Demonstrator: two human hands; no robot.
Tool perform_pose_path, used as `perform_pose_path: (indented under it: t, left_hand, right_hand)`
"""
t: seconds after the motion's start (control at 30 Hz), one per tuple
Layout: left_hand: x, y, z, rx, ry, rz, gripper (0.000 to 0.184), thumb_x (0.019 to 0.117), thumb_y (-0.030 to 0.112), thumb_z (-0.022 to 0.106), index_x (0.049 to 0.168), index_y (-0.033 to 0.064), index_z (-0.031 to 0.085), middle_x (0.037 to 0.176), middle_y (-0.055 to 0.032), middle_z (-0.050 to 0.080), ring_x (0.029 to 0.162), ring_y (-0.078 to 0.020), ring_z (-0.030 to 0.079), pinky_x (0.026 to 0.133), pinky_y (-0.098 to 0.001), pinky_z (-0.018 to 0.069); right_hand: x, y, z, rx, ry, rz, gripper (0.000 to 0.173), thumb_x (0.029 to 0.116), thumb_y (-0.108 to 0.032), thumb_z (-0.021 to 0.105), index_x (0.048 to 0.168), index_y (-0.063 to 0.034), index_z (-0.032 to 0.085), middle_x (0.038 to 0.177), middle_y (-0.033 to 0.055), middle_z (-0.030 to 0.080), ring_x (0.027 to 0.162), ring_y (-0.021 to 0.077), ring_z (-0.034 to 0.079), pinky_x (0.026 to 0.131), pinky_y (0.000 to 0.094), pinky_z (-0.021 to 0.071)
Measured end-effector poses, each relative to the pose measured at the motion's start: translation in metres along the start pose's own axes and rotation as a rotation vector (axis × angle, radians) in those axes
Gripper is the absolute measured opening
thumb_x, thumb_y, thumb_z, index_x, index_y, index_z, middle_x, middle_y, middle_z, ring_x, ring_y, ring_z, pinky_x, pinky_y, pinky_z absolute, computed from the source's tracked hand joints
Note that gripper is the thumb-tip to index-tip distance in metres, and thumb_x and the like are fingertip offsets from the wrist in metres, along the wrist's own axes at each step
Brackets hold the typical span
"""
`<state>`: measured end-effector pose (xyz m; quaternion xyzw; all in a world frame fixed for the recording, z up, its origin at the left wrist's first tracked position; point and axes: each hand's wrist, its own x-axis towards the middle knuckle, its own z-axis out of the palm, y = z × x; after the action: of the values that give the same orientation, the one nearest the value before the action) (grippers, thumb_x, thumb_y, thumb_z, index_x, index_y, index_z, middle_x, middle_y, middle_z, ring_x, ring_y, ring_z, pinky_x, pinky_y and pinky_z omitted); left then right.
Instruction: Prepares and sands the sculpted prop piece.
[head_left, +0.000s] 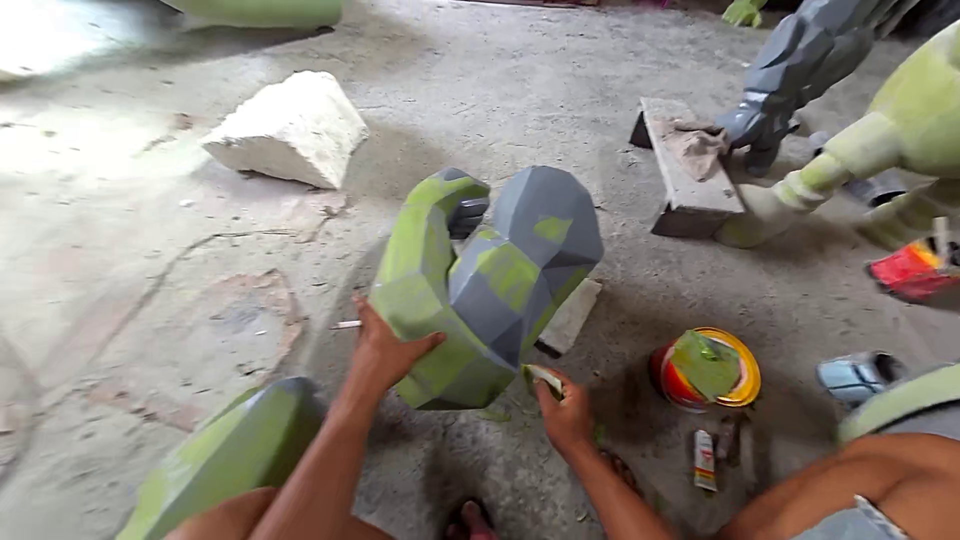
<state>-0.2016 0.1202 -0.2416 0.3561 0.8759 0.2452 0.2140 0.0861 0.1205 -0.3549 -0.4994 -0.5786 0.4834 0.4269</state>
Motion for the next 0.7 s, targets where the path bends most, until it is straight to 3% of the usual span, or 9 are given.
perform_pose_path:
  t: [0.17, 0.3, 0.4, 0.53, 0.7]
  left_hand:
    - [-0.001, -0.01, 0.035, -0.062, 0.202, 0.152, 0.138, 0.0746, 0.066, 0.082, 0.164, 0.003, -0.002, 0.16, -0.0326, 0.03, 0.139, -0.0493, 0.046, 0.11, -0.0672, 0.0405]
    - [0.005, -0.025, 0.073, -0.074, 0.371, 0.372, 0.126, 0.0822, 0.067, 0.074, 0.165, 0.0084, -0.001, 0.169, -0.0224, 0.016, 0.15, -0.0414, 0.034, 0.119, -0.0632, 0.0316]
    - [0.006, -0.029, 0.091, 0.006, 0.44, 0.431, 0.114, 0.0883, 0.066, 0.066, 0.165, 0.0061, 0.006, 0.169, -0.02, 0.019, 0.154, -0.0362, 0.027, 0.123, -0.0649, 0.0217]
    - [0.004, -0.024, 0.096, 0.069, 0.472, 0.41, 0.108, 0.0905, 0.069, 0.06, 0.166, 0.0086, 0.01, 0.169, -0.016, 0.023, 0.155, -0.0337, 0.027, 0.123, -0.0646, 0.0198]
    - [0.006, -0.027, 0.098, 0.068, 0.49, 0.414, 0.107, 0.0903, 0.07, 0.059, 0.166, 0.0116, 0.011, 0.169, -0.0138, 0.025, 0.155, -0.0315, 0.027, 0.123, -0.0635, 0.0208]
  right_hand:
    - [0.007, 0.002, 0.029, -0.1, 0.073, -0.11, 0.024, 0.0946, -0.014, 0.062, 0.112, -0.0119, 0.079, 0.109, 0.0009, 0.075, 0.101, 0.0074, 0.07, 0.09, 0.0292, 0.0605]
    - [0.015, 0.0, 0.049, -0.132, 0.072, -0.151, 0.026, 0.0961, -0.014, 0.062, 0.115, -0.0124, 0.078, 0.112, 0.0011, 0.074, 0.104, 0.008, 0.069, 0.093, 0.0304, 0.0597]
    - [0.018, -0.004, 0.059, -0.209, 0.036, -0.143, 0.027, 0.0953, -0.016, 0.062, 0.116, -0.0177, 0.079, 0.112, -0.0028, 0.073, 0.104, 0.0058, 0.068, 0.092, 0.0301, 0.0594]
    - [0.015, -0.01, 0.058, -0.259, -0.039, -0.128, 0.028, 0.0954, -0.017, 0.06, 0.117, -0.019, 0.078, 0.113, -0.003, 0.072, 0.103, 0.0053, 0.068, 0.091, 0.0293, 0.0591]
    - [0.02, -0.011, 0.043, -0.216, -0.052, -0.199, 0.026, 0.0974, -0.017, 0.057, 0.111, -0.0186, 0.079, 0.11, -0.0054, 0.074, 0.104, 0.0028, 0.069, 0.091, 0.028, 0.0597]
